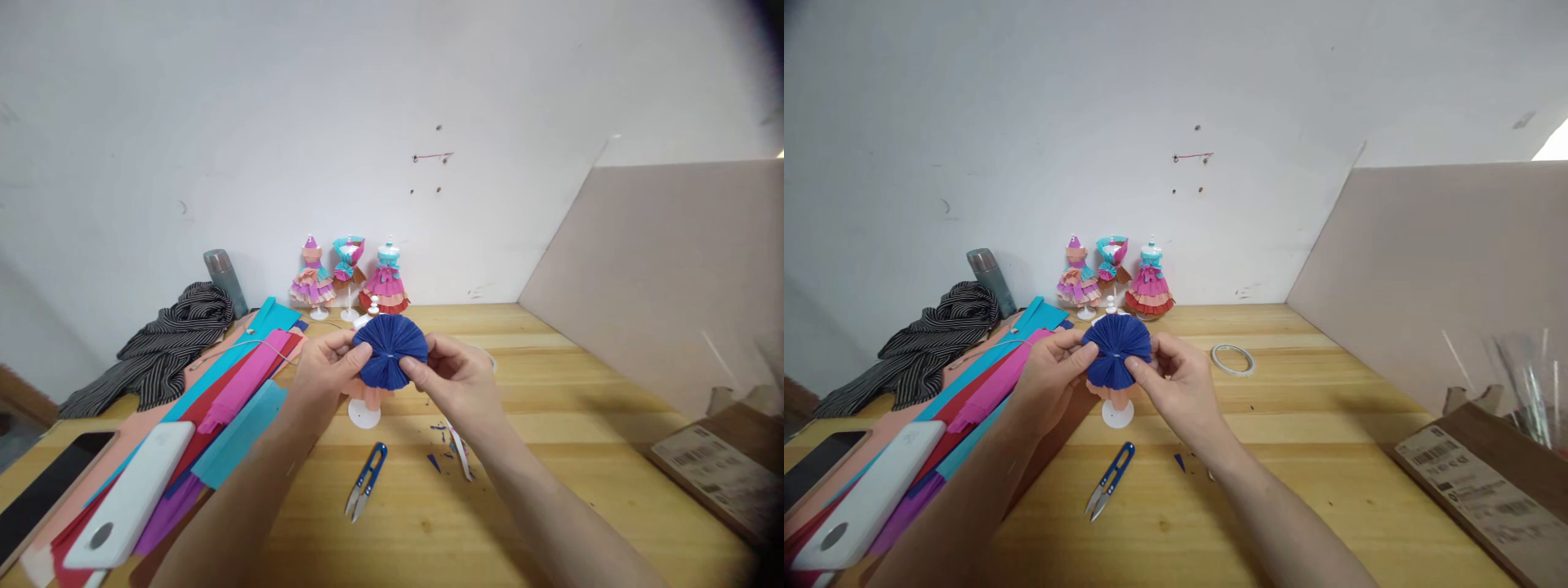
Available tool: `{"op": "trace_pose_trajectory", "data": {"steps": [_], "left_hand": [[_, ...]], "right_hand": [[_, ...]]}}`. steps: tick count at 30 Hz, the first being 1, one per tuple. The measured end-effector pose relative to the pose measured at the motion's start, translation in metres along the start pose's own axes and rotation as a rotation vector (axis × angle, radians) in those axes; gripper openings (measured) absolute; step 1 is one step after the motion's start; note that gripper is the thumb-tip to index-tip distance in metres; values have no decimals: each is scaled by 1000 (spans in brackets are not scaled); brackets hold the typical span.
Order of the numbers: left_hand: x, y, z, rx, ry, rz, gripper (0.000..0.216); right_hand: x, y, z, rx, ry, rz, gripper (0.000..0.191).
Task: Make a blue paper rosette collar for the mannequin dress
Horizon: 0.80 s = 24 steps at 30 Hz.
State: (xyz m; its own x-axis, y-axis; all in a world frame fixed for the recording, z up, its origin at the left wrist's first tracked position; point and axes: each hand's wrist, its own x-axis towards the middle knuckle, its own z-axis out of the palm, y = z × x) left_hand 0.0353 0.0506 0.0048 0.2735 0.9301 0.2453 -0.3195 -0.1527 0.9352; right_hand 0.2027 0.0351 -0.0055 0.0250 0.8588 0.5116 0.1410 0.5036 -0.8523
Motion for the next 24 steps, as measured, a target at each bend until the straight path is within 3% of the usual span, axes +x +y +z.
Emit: {"op": "trace_pose_trajectory", "data": {"steps": [4,14,20,24], "left_hand": [[-2,6,3,23,-70,-54,41],[-3,4,6,-80,-19,-101,27],[-4,3,9,-126,9,-103,27],[-3,-1,8,-36,-17,-97,32]], "right_hand": [[0,-2,-3,-54,-54,-11,17],[5,-5,-9,158,-257,60,23],[3,-5,-6,103,-184,27,21],[3,-6,-6,138,-134,56,28]]}}
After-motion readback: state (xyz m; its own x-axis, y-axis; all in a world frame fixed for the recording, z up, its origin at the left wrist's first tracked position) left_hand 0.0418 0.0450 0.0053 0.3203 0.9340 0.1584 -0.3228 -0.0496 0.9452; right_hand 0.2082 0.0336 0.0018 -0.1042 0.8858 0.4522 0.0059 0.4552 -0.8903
